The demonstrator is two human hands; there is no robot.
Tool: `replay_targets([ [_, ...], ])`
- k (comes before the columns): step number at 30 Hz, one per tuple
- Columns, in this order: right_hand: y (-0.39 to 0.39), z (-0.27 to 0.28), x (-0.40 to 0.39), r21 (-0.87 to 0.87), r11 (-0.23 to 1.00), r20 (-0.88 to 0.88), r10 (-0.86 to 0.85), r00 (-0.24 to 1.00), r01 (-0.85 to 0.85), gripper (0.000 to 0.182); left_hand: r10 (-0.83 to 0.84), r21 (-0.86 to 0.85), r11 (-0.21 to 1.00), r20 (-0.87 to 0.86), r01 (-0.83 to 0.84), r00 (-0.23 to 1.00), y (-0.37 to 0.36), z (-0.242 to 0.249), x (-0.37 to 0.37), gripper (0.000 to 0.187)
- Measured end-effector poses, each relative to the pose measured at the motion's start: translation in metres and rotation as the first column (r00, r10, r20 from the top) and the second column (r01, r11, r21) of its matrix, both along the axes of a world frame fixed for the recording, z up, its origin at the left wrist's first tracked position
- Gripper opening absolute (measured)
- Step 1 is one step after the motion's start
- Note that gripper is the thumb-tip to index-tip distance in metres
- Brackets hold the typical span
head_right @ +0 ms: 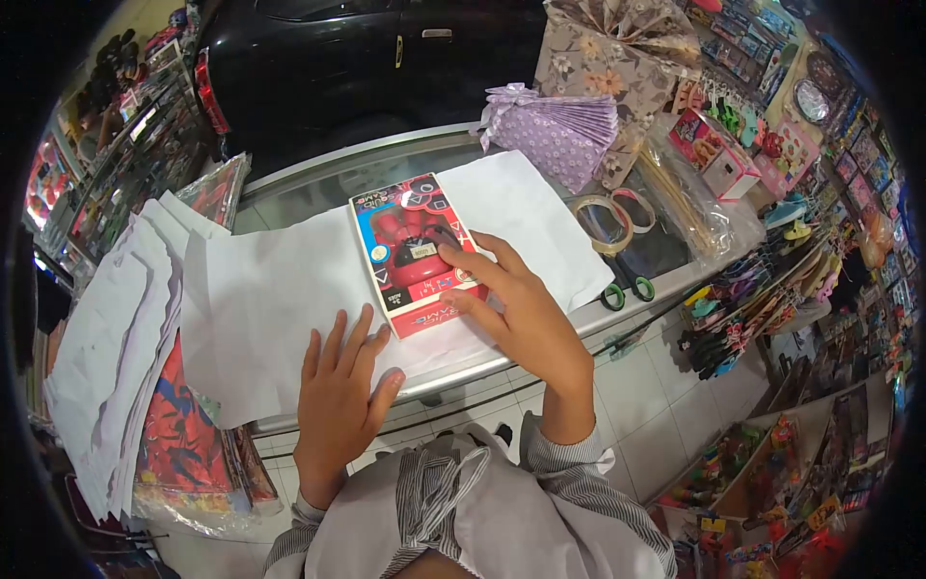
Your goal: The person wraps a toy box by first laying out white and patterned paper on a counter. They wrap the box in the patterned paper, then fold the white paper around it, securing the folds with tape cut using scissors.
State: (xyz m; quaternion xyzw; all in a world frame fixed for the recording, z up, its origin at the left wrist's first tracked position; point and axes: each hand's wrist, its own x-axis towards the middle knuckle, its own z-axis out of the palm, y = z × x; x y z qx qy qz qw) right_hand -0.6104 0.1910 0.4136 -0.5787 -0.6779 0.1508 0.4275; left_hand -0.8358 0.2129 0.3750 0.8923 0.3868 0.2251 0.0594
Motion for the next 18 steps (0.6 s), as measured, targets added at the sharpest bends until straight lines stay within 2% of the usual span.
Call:
replay_targets([
  [3,0.001,0.001,0.002,-0.047,0.999,-0.031,0.004,1.000,-0.006,0.041,0.001,-0.005,1.000,-0.003,-0.001,1.000,0.000,0.000,0.000,0.044],
  [9,0.002,-0.005,0.001,-0.030,1.000,-0.085,-0.001,0.996,-0.002,0.041,-0.003,-0.029,1.000,0.011,0.004,1.000,0.002,0.003,-0.002,0.045],
  [12,0.000,-0.002,0.001,0.073,0.996,-0.151,0.059,0.987,-0.048,0.041,-0.020,-0.049,0.999,0.033,0.022,0.999,0.003,0.005,-0.004,0.044],
  [15,-0.011,0.006,0.024,0.117,0.952,-0.182,-0.258,0.949,0.281,0.042,-0.058,-0.087,0.994,0.044,0.061,0.997,0.009,0.009,-0.012,0.041],
  [18,-0.019,0.009,0.052,0.129,0.833,0.005,-0.544,0.839,0.539,0.040,-0.085,-0.158,0.983,0.048,0.091,0.995,0.016,0.015,-0.022,0.039],
])
